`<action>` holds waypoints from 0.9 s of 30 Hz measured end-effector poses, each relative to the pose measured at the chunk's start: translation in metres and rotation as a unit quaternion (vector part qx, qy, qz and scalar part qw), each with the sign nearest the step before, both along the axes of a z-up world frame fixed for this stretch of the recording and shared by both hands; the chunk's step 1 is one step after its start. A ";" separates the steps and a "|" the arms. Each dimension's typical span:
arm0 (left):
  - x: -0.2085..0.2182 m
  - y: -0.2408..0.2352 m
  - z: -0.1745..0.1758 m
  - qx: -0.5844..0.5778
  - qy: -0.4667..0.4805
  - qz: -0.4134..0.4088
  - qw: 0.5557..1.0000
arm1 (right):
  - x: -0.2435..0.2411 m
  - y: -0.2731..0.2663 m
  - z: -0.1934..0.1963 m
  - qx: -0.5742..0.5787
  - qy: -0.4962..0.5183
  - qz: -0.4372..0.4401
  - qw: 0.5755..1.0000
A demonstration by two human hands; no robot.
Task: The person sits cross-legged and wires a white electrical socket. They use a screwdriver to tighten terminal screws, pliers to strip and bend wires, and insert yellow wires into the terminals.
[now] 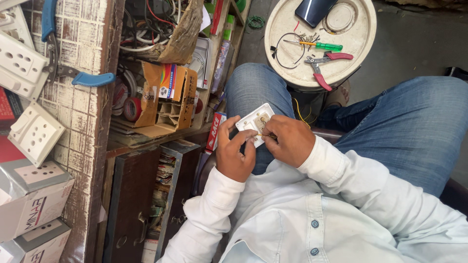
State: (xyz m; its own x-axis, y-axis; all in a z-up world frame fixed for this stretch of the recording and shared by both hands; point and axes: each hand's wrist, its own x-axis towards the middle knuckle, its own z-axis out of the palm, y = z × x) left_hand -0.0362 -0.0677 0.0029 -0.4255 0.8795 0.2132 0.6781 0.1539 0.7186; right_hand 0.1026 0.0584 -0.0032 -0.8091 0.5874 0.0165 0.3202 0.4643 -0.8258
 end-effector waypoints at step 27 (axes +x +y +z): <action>-0.010 0.003 -0.002 -0.065 -0.188 0.011 0.980 | 0.032 0.218 -0.219 0.301 -0.259 -0.140 0.907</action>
State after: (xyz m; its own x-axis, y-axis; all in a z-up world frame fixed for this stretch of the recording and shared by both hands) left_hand -0.0457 -0.0648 0.0008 -0.4725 0.8781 -0.0761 0.3643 0.2731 0.8903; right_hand 0.1348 0.2763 -0.2224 -0.6197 0.7823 0.0625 0.7683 0.6210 -0.1552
